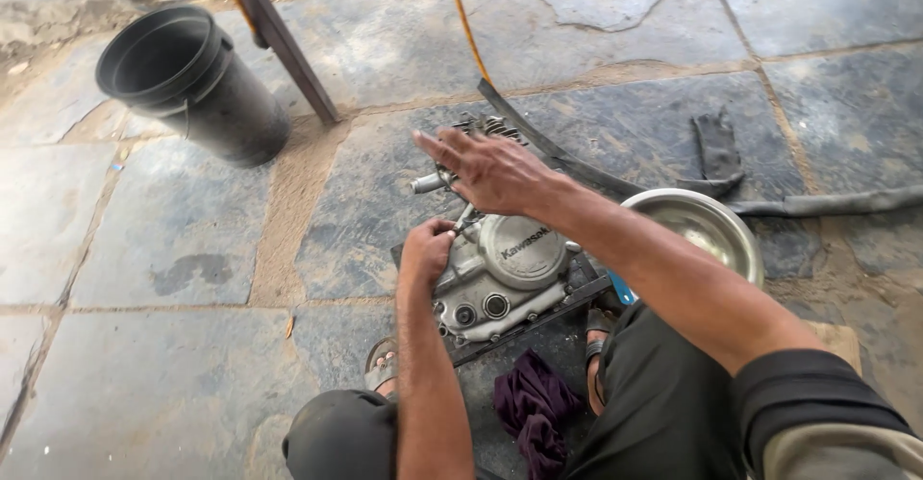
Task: The person is repairing the engine of a Kawasaki motorcycle using tools.
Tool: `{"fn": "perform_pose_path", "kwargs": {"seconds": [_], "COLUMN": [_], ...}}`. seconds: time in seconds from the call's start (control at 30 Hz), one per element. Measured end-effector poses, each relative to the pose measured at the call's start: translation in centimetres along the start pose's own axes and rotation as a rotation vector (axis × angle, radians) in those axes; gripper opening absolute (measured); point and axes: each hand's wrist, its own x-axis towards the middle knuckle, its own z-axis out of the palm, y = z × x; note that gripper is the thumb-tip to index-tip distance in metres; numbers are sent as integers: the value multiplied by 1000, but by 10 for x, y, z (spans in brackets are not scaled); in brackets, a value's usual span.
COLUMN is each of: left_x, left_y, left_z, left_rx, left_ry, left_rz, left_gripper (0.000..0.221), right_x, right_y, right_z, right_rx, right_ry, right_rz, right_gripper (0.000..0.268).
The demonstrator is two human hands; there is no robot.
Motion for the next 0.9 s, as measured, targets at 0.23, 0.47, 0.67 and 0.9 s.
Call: {"fn": "perform_pose_path", "kwargs": {"seconds": [0.23, 0.47, 0.67, 0.9], "left_x": [-1, -13, -10, -13], "left_y": [2, 22, 23, 26], "left_z": [6, -1, 0, 0], "left_rx": [-39, -49, 52, 62], "left_ry": [14, -54, -39, -39], "left_rz": [22, -140, -99, -111], "left_gripper": [27, 27, 30, 28], "right_x": [-125, -49, -21, -12], "right_y": [-115, -42, 49, 68], "right_z": [-120, -45, 64, 74], "right_rx": [352, 15, -146, -18], "right_ry": [806, 577, -247, -219], "right_rz": [-580, -620, -42, 145], "right_gripper": [44, 36, 38, 39]}}
